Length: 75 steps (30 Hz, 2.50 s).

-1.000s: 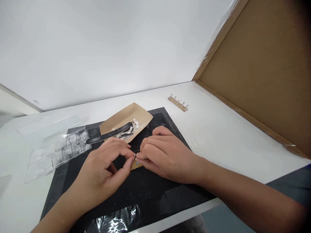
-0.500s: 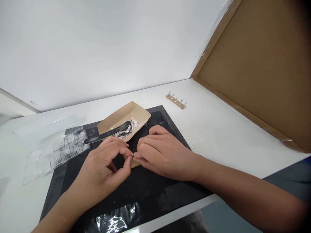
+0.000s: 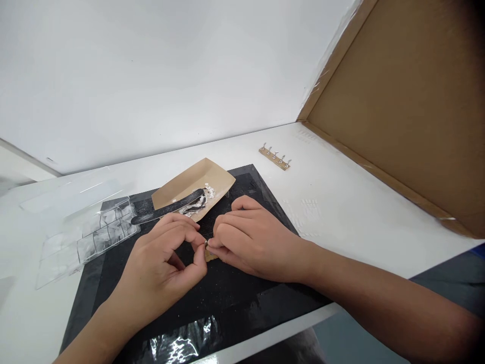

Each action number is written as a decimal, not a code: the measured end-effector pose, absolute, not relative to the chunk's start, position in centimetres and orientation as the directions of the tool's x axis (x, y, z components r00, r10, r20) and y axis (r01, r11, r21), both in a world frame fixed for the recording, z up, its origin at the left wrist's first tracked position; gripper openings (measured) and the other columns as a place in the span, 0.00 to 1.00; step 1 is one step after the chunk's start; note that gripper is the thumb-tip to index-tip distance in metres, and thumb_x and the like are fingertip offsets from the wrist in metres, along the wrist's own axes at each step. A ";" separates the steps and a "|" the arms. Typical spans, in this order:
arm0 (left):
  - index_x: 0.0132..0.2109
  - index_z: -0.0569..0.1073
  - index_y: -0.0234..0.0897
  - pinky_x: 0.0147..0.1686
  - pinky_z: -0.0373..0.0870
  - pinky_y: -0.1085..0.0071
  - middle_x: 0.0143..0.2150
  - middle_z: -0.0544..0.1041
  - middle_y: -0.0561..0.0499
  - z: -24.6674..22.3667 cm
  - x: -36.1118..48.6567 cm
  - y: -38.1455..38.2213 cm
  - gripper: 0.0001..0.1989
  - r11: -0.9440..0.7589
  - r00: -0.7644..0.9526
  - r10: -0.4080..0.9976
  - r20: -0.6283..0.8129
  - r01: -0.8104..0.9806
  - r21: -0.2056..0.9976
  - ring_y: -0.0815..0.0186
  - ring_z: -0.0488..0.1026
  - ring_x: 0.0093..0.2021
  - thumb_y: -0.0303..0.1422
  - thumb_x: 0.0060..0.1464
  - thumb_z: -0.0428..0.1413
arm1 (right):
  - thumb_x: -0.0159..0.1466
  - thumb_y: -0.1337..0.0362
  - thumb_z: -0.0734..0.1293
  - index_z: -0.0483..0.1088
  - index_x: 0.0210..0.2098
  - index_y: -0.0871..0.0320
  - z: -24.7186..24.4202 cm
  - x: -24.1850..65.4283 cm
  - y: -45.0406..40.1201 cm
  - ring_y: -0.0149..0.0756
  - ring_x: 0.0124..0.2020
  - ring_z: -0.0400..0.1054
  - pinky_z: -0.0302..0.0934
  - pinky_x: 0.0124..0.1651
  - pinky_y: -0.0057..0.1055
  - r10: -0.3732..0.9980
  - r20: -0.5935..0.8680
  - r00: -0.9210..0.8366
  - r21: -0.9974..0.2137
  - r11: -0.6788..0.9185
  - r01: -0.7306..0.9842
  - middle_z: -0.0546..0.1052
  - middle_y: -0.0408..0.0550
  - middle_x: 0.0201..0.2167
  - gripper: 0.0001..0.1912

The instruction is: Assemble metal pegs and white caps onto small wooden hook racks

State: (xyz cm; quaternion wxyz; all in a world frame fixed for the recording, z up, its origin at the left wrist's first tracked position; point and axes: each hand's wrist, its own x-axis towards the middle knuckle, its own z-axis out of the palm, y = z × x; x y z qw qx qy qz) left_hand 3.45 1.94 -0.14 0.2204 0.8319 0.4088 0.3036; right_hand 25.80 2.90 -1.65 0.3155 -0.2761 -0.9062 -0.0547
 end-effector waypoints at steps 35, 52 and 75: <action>0.38 0.80 0.40 0.20 0.76 0.83 0.44 0.83 0.45 0.4 3.1 1.9 0.05 -0.516 0.472 0.833 0.288 0.477 0.711 0.59 0.79 0.49 0.26 0.59 0.60 | 0.73 0.64 0.69 0.69 0.39 0.57 -2.2 26.3 3.4 0.28 0.31 0.70 0.54 0.48 0.33 0.585 0.568 -0.579 -0.456 0.809 0.371 0.80 0.38 0.33 0.07; 0.41 0.83 0.41 0.16 0.75 0.81 0.46 0.82 0.46 0.0 3.1 1.9 0.04 -0.384 0.378 0.897 0.229 0.407 0.829 0.63 0.82 0.39 0.31 0.59 0.63 | 0.71 0.64 0.73 0.72 0.39 0.55 -2.5 26.2 3.8 0.31 0.33 0.76 0.60 0.51 0.35 0.669 0.561 -0.487 -0.634 0.726 0.267 0.82 0.40 0.33 0.06; 0.37 0.84 0.44 0.16 0.76 0.80 0.48 0.83 0.50 0.1 3.6 1.5 0.03 -0.345 0.295 0.931 0.214 0.525 0.778 0.66 0.82 0.34 0.35 0.58 0.64 | 0.72 0.65 0.70 0.68 0.37 0.56 -2.5 26.3 3.5 0.29 0.31 0.73 0.54 0.47 0.34 0.587 0.631 -0.507 -0.429 0.809 0.401 0.81 0.39 0.31 0.08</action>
